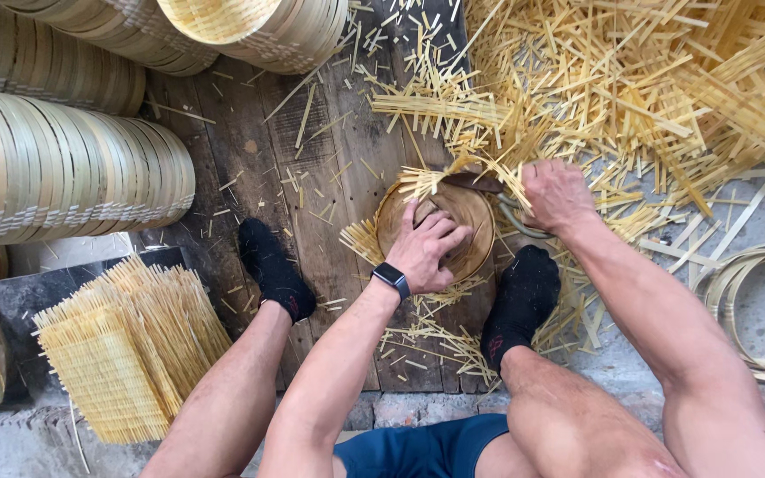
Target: The person trims the excess bamboo strips from a steamer base using large shears and then fits a woven bamboo mat into a circular frame by hand.
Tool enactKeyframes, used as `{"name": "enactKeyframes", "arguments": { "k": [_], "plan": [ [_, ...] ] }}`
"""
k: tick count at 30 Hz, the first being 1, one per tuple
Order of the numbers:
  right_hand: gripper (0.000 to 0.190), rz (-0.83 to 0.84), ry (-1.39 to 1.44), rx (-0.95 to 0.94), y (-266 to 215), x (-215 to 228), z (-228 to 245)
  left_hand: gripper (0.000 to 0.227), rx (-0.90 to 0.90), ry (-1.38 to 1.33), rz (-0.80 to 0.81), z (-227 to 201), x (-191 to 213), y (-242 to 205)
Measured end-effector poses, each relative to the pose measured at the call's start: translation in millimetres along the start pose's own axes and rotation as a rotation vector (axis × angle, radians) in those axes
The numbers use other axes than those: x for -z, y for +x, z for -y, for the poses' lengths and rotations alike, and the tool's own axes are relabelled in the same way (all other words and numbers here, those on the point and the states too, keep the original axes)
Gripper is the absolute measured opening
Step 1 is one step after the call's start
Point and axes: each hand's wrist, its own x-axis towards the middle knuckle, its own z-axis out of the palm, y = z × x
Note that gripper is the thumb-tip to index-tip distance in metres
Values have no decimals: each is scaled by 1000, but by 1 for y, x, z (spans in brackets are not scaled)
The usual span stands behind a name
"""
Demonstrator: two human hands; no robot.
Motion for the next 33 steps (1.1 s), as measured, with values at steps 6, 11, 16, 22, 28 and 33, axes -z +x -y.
{"name": "enactKeyframes", "arguments": {
  "k": [6, 11, 16, 22, 28, 33],
  "plan": [
    [37, -29, 64, -5, -34, -28, -42, 119, 386, -156, -742, -42, -32, -5],
    [70, -34, 18, -31, -22, 18, -14, 121, 863, -206, -481, -41, -54, 22],
    [74, 62, -60, -94, -25, 50, 4, 122, 825, -111, -428, -37, -52, 19],
    [53, 116, 133, -205, -25, 11, 0, 118, 724, -102, -355, -28, -40, 10],
    [32, -76, 164, -78, -40, -10, -25, 117, 559, -13, -255, -16, -35, 3],
    [59, -192, -68, -40, -3, 11, 8, 114, 497, -37, -245, -14, -29, 2]
  ]
}}
